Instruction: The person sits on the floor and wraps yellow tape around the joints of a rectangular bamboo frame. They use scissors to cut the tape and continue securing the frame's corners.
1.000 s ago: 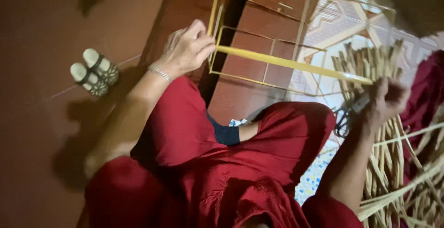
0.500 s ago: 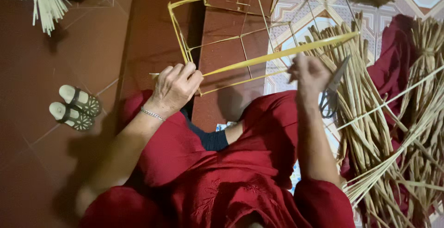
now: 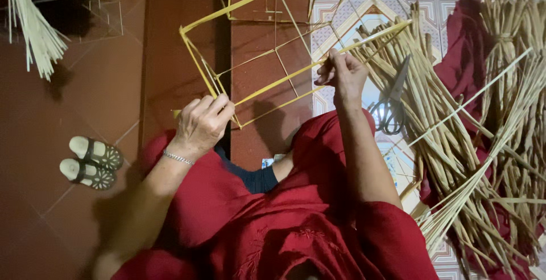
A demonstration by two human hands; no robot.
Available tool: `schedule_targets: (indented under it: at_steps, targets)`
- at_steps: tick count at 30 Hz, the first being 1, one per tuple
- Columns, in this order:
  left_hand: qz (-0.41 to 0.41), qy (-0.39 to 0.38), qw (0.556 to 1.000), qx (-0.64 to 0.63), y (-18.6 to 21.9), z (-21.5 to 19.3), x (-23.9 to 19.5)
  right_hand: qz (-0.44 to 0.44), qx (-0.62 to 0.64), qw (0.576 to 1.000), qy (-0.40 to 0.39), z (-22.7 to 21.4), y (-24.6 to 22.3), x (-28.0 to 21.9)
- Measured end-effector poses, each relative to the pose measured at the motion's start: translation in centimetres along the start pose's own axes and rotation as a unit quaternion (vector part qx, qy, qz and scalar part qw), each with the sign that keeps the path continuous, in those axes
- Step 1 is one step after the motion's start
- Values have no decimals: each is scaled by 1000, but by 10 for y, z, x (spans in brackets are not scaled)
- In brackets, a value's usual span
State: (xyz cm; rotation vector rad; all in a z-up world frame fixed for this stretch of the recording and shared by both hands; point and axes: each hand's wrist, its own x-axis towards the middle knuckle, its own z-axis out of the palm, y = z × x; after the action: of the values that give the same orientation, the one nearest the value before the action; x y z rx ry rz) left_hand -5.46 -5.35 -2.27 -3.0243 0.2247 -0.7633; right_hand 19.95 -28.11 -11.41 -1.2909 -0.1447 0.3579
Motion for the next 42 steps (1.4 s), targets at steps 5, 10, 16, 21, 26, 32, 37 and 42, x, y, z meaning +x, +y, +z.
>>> schedule_targets:
  at_steps: [5, 10, 16, 21, 26, 32, 37, 42]
  targets:
    - [-3, -13, 1000, -8, -1, -1, 0, -7, 32, 999, 4, -10, 8, 19]
    - [-9, -24, 999, -21, -4, 0, -4, -27, 127, 990, 47, -34, 5, 42]
    - [-31, -25, 998, -56, -5, 4, -5, 34, 212, 973, 80, -78, -10, 78]
    - [-51, -20, 994, -90, -7, 3, -7, 48, 300, 948, 99, -106, 0, 113]
    - [-43, -7, 996, -81, -7, 6, -3, 10, 317, 946, 63, -100, 3, 113]
    - [-51, 7, 993, -103, 6, 15, 1, -3, 152, 985, 80, -58, -6, 80]
    - [-58, 27, 988, -137, 20, 21, 5, 13, 108, 991, 79, -30, 8, 57]
    - [-60, 44, 981, -181, 34, 28, 11, 0, 130, 990, 55, -6, 17, 36]
